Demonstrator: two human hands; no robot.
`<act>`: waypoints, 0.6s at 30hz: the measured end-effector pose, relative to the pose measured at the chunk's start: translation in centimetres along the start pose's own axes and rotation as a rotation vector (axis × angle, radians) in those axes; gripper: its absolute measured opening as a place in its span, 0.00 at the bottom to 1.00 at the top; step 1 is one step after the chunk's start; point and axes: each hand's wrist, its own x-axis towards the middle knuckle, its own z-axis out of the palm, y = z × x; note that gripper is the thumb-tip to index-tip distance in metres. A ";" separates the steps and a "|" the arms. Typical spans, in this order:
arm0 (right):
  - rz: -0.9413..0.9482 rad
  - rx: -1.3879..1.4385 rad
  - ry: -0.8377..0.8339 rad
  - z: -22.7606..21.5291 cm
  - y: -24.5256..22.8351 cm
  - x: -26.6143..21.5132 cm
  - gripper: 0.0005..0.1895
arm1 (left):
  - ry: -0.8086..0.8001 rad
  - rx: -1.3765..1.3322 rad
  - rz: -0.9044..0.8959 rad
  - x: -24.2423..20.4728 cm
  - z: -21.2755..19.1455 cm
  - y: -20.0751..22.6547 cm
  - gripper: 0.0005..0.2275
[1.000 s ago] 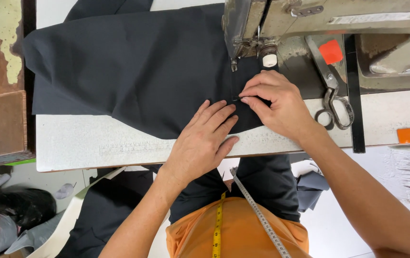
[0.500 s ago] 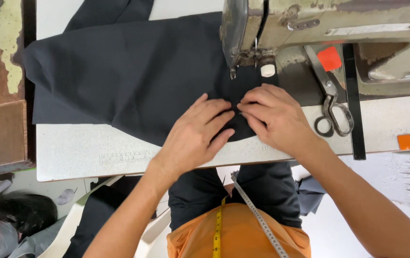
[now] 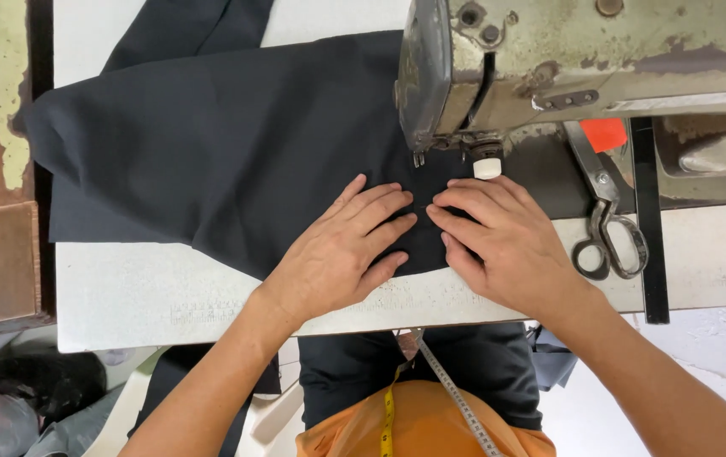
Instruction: Trimming excess fabric and loose threads from a pair of black trousers using scissors at a sewing workstation
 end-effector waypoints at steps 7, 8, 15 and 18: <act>-0.005 0.008 0.001 0.7 1.4 -0.1 0.12 | -0.009 0.013 -0.006 0.5 0.3 -1.0 0.17; -0.003 0.001 -0.002 0.9 1.6 -0.2 0.13 | -0.011 0.012 -0.008 0.7 0.3 -1.1 0.17; 0.036 -0.013 -0.043 1.4 2.0 -0.2 0.17 | -0.029 0.038 -0.020 1.3 0.3 -2.0 0.17; 0.047 -0.003 -0.064 0.7 1.6 0.1 0.19 | -0.024 0.040 -0.026 1.5 0.4 -2.5 0.17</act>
